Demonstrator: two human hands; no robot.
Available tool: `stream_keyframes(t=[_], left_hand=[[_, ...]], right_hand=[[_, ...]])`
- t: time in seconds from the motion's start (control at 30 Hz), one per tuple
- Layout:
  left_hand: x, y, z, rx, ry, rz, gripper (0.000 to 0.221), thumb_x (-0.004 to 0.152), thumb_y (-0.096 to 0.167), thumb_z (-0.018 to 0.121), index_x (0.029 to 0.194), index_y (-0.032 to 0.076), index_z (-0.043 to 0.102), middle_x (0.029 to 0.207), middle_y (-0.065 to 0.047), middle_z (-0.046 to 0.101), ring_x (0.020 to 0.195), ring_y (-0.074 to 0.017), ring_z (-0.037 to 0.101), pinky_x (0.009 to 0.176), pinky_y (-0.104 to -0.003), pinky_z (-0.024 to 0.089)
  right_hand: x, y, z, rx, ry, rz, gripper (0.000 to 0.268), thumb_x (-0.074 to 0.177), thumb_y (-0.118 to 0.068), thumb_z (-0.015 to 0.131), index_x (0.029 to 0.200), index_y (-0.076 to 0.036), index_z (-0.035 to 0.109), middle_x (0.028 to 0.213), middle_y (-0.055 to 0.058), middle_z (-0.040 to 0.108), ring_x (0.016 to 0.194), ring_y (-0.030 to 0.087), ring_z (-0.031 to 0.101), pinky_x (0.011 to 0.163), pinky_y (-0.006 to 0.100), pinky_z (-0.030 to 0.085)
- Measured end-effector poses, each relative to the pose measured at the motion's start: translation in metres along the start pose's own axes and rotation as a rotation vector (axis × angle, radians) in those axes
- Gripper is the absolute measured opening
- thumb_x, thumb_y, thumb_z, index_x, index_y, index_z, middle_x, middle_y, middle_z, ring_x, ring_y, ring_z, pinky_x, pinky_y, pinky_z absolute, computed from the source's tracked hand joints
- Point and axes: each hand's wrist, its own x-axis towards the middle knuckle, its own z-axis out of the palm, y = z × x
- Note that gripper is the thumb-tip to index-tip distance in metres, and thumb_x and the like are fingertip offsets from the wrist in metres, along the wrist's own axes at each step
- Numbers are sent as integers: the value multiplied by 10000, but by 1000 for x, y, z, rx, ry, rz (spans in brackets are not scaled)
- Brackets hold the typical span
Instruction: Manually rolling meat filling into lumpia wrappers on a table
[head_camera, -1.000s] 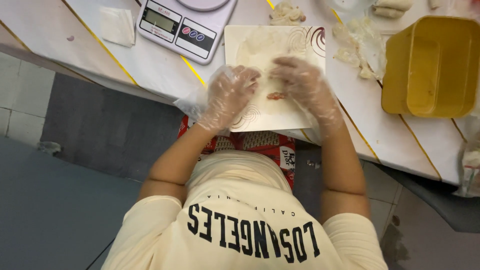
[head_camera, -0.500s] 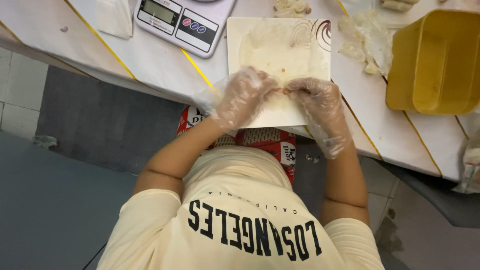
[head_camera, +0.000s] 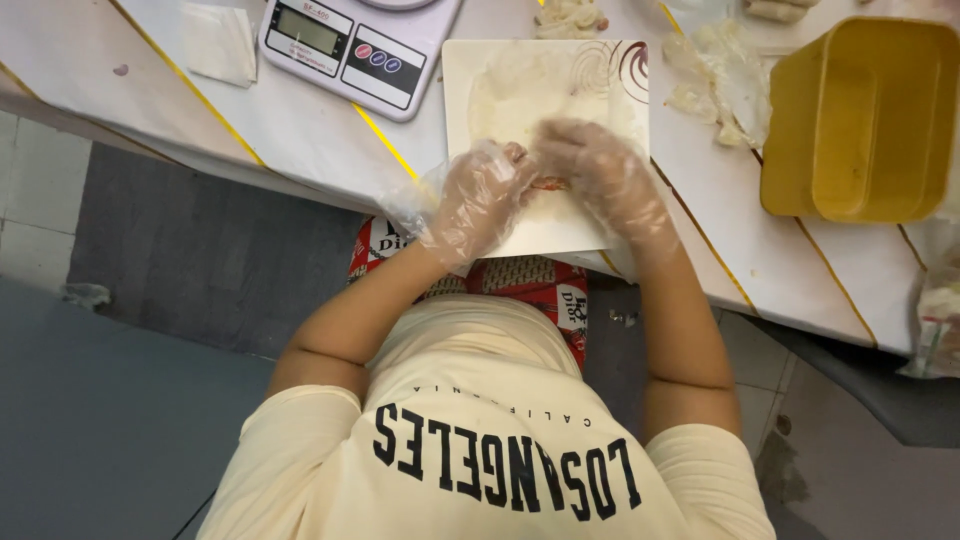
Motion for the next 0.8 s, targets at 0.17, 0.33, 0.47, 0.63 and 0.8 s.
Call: stream_keyframes(t=[0.17, 0.33, 0.47, 0.63, 0.8], left_hand=[[-2, 4, -2, -74, -9, -7, 241, 718, 2, 564, 946, 75, 536, 951, -44, 522, 910, -156, 480, 812, -251, 332], [1, 7, -4, -170, -11, -31, 283, 702, -7, 560, 969, 81, 533, 974, -40, 517, 951, -162, 462, 865, -274, 296], [2, 9, -5, -217, -12, -52, 303, 694, -11, 558, 981, 84, 531, 985, -38, 515, 971, -165, 453, 892, -285, 278], [1, 12, -9, -317, -15, -69, 345, 678, -20, 553, 1004, 90, 528, 1008, -34, 510, 1011, -170, 435, 945, -306, 243], [3, 7, 2, -346, -70, -41, 376, 666, -26, 550, 1021, 94, 526, 1025, -31, 507, 1042, -174, 421, 985, -323, 216]], right_hand=[[-6, 96, 2, -555, -79, -307, 171, 747, -12, 592, 904, -47, 650, 953, 159, 595, 891, 328, 557, 758, 382, 475], [-15, 77, -6, -739, 88, -207, 117, 736, -39, 627, 804, -124, 671, 830, 40, 625, 800, 210, 589, 740, 277, 484], [-29, 38, 6, -438, 165, -72, 153, 686, -2, 661, 776, -126, 652, 778, 32, 629, 774, 225, 602, 724, 307, 482], [-32, 67, 15, -461, 164, -116, 196, 665, 5, 667, 772, -159, 664, 749, -2, 613, 739, 191, 586, 728, 284, 468], [-27, 37, 14, -372, 163, -135, 181, 642, -25, 682, 781, -140, 672, 737, 38, 605, 733, 227, 576, 704, 332, 477]])
